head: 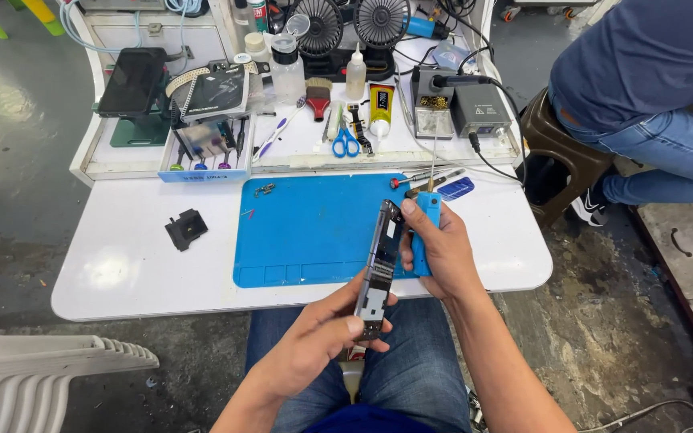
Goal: Disassembling and repairing a mobile phone at a workbench using specialized tools.
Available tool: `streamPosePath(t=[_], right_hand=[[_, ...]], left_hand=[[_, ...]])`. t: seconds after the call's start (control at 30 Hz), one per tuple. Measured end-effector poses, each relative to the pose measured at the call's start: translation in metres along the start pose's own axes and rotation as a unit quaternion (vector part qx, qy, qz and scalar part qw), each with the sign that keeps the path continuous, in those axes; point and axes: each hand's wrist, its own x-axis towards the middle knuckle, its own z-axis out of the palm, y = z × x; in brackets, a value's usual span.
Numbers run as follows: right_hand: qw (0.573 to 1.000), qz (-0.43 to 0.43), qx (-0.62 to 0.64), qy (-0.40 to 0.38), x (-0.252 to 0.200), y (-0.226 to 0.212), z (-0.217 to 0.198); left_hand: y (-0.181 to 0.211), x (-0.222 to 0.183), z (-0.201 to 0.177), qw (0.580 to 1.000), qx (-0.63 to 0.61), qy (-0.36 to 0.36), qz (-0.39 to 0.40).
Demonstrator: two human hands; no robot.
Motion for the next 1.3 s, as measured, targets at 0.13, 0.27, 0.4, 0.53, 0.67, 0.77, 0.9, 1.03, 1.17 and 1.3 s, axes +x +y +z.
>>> streamPosePath(t=[0.13, 0.27, 0.4, 0.53, 0.67, 0.77, 0.9, 1.03, 1.17, 1.3], right_hand=[[1.0, 0.002, 0.012, 0.003, -0.002, -0.006, 0.001], [1.0, 0.009, 0.006, 0.025, -0.001, -0.012, 0.001], [0.999, 0.009, 0.003, 0.031, -0.003, -0.019, 0.003], [0.999, -0.021, 0.001, 0.041, -0.006, -0.015, 0.002], [0.991, 0.021, 0.121, 0.051, -0.008, 0.003, -0.011], [0.989, 0.001, 0.147, 0.032, -0.015, 0.0, -0.011], [0.986, -0.022, 0.167, -0.012, -0.02, -0.008, -0.008], [0.982, -0.026, 0.184, -0.028, -0.019, -0.008, -0.01], [0.982, -0.016, 0.19, -0.02, -0.02, -0.009, -0.009], [0.98, -0.014, 0.195, -0.025, -0.02, -0.01, -0.007]], left_hand=[[0.009, 0.001, 0.002, 0.993, -0.114, -0.005, 0.007], [0.007, 0.002, -0.002, 0.982, -0.183, -0.023, 0.028], [0.001, 0.005, -0.006, 0.978, -0.207, -0.016, 0.038], [0.009, 0.003, 0.011, 0.985, 0.126, 0.105, 0.054], [0.0, 0.001, 0.014, 0.705, 0.636, 0.202, 0.238], [-0.002, 0.0, 0.015, 0.635, 0.684, 0.218, 0.285], [0.002, -0.004, 0.021, 0.594, 0.709, 0.225, 0.308], [0.006, -0.007, 0.028, 0.58, 0.717, 0.231, 0.311], [0.01, -0.009, 0.031, 0.56, 0.726, 0.236, 0.322], [0.01, -0.01, 0.031, 0.547, 0.737, 0.241, 0.317]])
